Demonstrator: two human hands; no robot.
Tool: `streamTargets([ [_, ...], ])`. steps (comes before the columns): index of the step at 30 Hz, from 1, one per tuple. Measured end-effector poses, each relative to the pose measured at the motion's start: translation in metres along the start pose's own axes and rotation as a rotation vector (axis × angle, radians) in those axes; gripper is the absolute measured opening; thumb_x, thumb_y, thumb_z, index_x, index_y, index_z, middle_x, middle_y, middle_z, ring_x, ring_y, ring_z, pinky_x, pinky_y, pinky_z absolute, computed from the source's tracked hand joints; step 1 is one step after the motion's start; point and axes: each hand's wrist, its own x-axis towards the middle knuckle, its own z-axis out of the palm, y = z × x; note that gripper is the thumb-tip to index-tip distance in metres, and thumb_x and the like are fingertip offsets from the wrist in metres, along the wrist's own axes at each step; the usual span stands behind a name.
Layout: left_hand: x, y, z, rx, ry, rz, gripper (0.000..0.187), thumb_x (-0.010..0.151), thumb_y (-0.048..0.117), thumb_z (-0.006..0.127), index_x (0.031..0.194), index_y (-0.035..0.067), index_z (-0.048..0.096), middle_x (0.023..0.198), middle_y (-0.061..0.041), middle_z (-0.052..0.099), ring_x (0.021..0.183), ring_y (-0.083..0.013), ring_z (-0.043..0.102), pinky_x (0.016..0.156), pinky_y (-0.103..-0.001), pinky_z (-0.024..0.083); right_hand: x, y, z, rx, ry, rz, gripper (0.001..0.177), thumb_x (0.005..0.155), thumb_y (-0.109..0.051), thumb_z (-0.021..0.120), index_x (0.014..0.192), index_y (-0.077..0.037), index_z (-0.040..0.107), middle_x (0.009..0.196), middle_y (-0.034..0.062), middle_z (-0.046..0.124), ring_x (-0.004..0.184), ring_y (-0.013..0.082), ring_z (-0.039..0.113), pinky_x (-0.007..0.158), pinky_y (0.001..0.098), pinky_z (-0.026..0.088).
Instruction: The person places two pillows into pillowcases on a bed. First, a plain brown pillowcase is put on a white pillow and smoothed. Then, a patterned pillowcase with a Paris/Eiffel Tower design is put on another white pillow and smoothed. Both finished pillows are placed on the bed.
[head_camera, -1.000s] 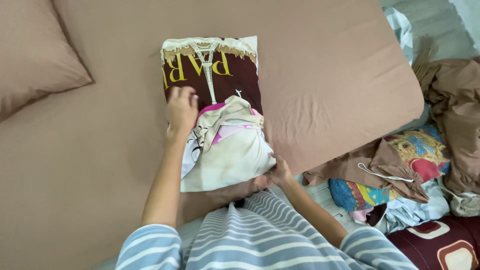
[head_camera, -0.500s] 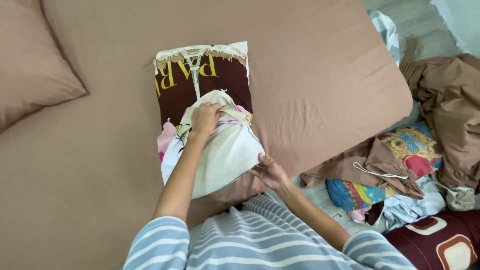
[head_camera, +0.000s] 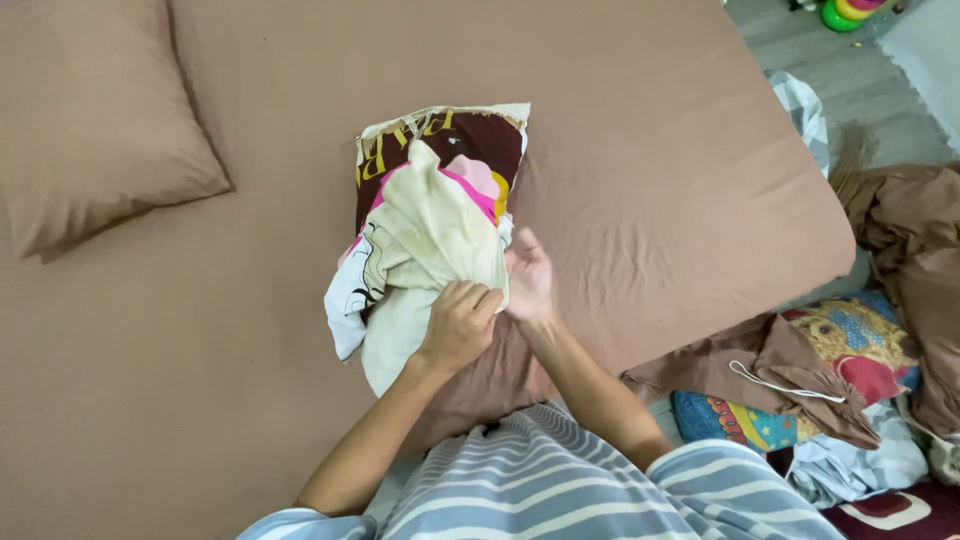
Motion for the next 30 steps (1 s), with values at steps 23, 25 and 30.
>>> streamTargets([
  [23,-0.065,-0.183,-0.146,0.622,0.494,-0.641,0.018,0.084,-0.010,0.070,0.087,0.008,0.069,0.089,-0.007,0.066,0.082,-0.0294,0.061,0.067,-0.043,0.049,0.075,-0.128,0.084,-0.375,-0.257,-0.653,0.055,0.115,-0.033,0.048,0.155,0.003,0.041,0.155,0.0219,0.050,0.140,0.0346,0.050,0.123,0.0527,0.040],
  [25,-0.066,-0.170,-0.122,0.157,0.512,-0.564,0.021,0.090,-0.011,0.063,0.097,0.006,0.071,0.100,-0.009,0.070,0.085,-0.0230,0.068,0.067,-0.033,0.053,0.079,-0.142,0.092,-1.360,0.023,-1.132,0.048,0.117,-0.026,0.056,0.152,0.005,0.044,0.152,0.0219,0.053,0.136,0.0329,0.053,0.121,0.0563,0.041],
  [30,0.027,-0.135,-0.036,-0.580,0.277,-0.293,0.063,0.087,0.006,0.075,0.146,0.004,0.052,0.145,-0.019,0.055,0.130,-0.0302,0.055,0.105,-0.041,0.046,0.093,-0.119,0.103,-0.244,-0.157,-0.571,0.054,0.112,-0.036,0.043,0.150,0.003,0.045,0.150,0.0218,0.055,0.139,0.0346,0.051,0.123,0.0494,0.038],
])
